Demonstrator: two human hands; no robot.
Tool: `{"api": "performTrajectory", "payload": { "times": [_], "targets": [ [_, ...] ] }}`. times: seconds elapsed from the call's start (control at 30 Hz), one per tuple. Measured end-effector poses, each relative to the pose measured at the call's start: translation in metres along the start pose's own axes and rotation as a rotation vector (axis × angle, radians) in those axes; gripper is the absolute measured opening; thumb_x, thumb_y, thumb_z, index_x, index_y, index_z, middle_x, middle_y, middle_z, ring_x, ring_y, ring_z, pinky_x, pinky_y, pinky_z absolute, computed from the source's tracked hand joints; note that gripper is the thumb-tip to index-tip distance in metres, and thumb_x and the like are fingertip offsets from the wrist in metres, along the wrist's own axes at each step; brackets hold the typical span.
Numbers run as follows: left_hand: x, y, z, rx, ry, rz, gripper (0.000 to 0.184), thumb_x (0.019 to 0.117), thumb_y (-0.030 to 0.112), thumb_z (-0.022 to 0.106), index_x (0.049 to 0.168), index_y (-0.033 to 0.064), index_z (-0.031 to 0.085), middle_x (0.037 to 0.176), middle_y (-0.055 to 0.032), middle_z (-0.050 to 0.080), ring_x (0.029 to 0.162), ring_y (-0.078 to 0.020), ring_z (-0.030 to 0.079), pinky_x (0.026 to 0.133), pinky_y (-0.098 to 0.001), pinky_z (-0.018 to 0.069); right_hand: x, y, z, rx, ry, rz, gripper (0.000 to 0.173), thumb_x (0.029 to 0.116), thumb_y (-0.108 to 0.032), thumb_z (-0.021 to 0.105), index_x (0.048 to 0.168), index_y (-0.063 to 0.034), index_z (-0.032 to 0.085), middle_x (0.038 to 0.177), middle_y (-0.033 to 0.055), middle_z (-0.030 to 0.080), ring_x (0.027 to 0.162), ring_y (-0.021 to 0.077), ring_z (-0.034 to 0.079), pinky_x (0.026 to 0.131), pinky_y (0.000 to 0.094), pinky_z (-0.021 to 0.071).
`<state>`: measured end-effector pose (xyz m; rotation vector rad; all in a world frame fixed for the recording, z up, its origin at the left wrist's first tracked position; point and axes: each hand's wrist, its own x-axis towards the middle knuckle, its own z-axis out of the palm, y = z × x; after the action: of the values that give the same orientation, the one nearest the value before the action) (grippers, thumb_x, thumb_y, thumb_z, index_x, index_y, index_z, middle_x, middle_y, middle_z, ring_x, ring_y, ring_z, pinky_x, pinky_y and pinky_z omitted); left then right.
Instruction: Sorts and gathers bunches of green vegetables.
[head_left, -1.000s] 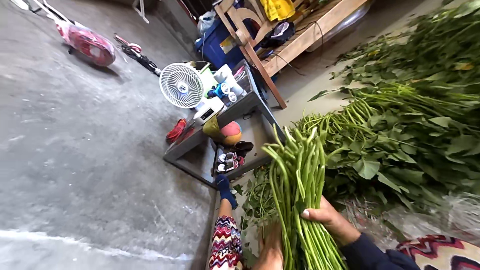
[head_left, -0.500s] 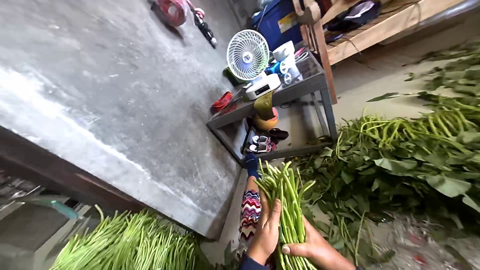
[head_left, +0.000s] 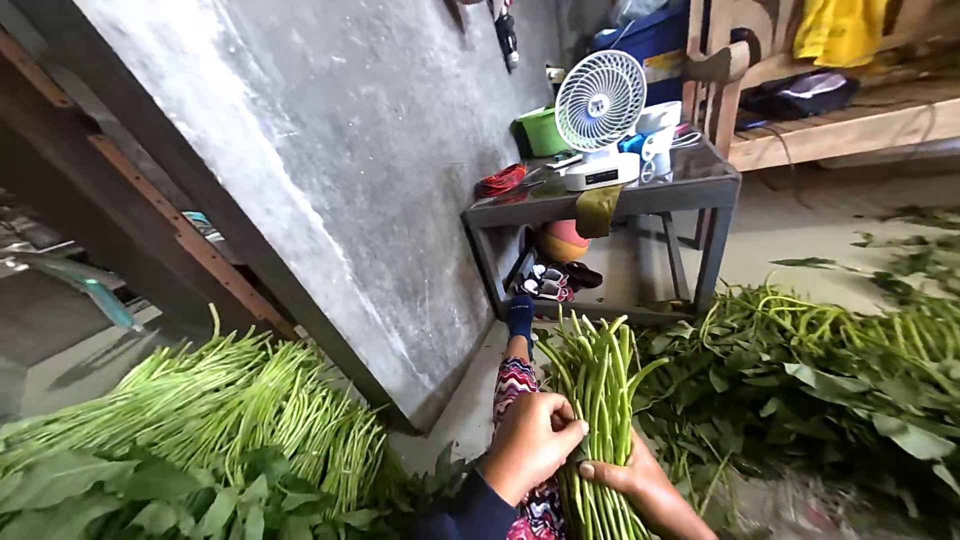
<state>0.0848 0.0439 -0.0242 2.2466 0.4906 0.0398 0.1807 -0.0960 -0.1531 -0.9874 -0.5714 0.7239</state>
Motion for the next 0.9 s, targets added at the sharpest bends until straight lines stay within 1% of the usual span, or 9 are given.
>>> {"api": "performTrajectory", "payload": {
  "times": [0.13,0.27,0.33,0.4,0.5,0.57,0.63,0.8,0.9],
  "targets": [
    [0.002,0.015,-0.044,0.131,-0.094,0.054,0.023,0.0985,0.020,0.064,0.105,-0.0010,0.070,0.092,-0.0121,0.069,0.076,-0.0179,0.068,0.072,-0.0369,0.0590,-0.001,-0.001,-0.005,0.000,-0.035,0.011,0.110,0.0617,-0.013,0.095,0.150,-0.0019,0.030,0.122,0.0118,0.069,0.106,0.0224,0.072,0.091,0.0401,0.0631],
    [0.011,0.013,-0.107,0.390,0.386,0.091,0.018,0.0985,0.019,0.066,0.105,0.0025,0.072,0.097,-0.0159,0.071,0.089,-0.0295,0.070,0.082,-0.0537,0.0577,-0.003,0.001,-0.007,-0.026,-0.034,0.030,0.113,0.0597,-0.015,0.095,0.151,-0.0028,0.030,0.124,0.0104,0.068,0.107,0.0204,0.071,0.092,0.0386,0.0627],
    [0.010,0.003,-0.122,0.360,0.500,0.058,0.051,0.0927,0.029,0.077,0.133,0.0025,0.061,0.127,-0.0232,0.064,0.115,-0.0397,0.064,0.096,-0.0600,0.0525,-0.004,0.001,-0.006,-0.025,-0.039,0.032,0.114,0.0591,-0.015,0.096,0.151,-0.0030,0.029,0.123,0.0106,0.069,0.107,0.0208,0.071,0.092,0.0389,0.0629],
    [-0.001,-0.013,-0.100,0.193,0.483,0.030,0.070,0.0869,0.037,0.082,0.141,0.0049,0.053,0.142,-0.0223,0.054,0.130,-0.0393,0.053,0.106,-0.0588,0.0472,-0.005,-0.003,-0.003,-0.036,-0.057,0.028,0.114,0.0585,-0.015,0.095,0.151,-0.0032,0.030,0.123,0.0097,0.069,0.107,0.0201,0.071,0.092,0.0383,0.0628],
    [-0.012,-0.038,-0.020,-0.201,0.490,0.138,0.054,0.0850,0.038,0.081,0.120,0.0003,0.064,0.118,-0.0133,0.067,0.112,-0.0225,0.066,0.094,-0.0398,0.0579,-0.003,-0.005,0.000,-0.046,-0.102,0.006,0.115,0.0604,-0.015,0.095,0.152,-0.0033,0.028,0.126,0.0094,0.068,0.111,0.0205,0.070,0.095,0.0387,0.0619],
    [-0.016,-0.041,0.018,-0.511,0.384,0.166,0.099,0.0794,0.044,0.084,0.148,-0.0079,0.034,0.138,-0.0198,0.057,0.125,-0.0236,0.061,0.101,-0.0387,0.0559,-0.003,-0.004,0.001,-0.044,-0.117,0.001,0.115,0.0609,-0.015,0.096,0.153,-0.0033,0.027,0.127,0.0104,0.067,0.112,0.0215,0.070,0.096,0.0399,0.0615],
    [-0.012,-0.027,0.030,-0.761,0.273,0.145,0.133,0.0693,0.046,0.089,0.160,-0.0010,0.004,0.153,-0.0178,0.043,0.136,-0.0182,0.052,0.111,-0.0350,0.0485,-0.004,-0.009,0.008,-0.139,-0.110,0.012,0.116,0.0598,-0.020,0.097,0.153,-0.0049,0.029,0.127,0.0081,0.067,0.111,0.0178,0.070,0.096,0.0373,0.0613],
    [0.001,0.010,0.026,-0.524,0.368,0.132,0.146,0.0524,0.047,0.099,0.161,0.0033,0.011,0.151,-0.0158,0.045,0.133,-0.0149,0.053,0.109,-0.0322,0.0491,0.000,-0.038,0.038,-0.605,-0.029,0.069,0.106,0.0581,-0.035,0.094,0.147,-0.0091,0.041,0.117,-0.0012,0.070,0.107,0.0042,0.068,0.096,0.0301,0.0577],
    [0.014,-0.009,0.020,-0.670,0.342,-0.041,0.127,0.0627,0.030,0.098,0.160,0.0102,0.018,0.139,-0.0151,0.057,0.121,-0.0190,0.062,0.101,-0.0383,0.0555,0.000,-0.039,0.051,-0.851,-0.058,0.125,0.109,0.0661,-0.036,0.090,0.153,-0.0065,0.032,0.115,0.0091,0.070,0.106,0.0184,0.070,0.097,0.0427,0.0567]
  ]
}}
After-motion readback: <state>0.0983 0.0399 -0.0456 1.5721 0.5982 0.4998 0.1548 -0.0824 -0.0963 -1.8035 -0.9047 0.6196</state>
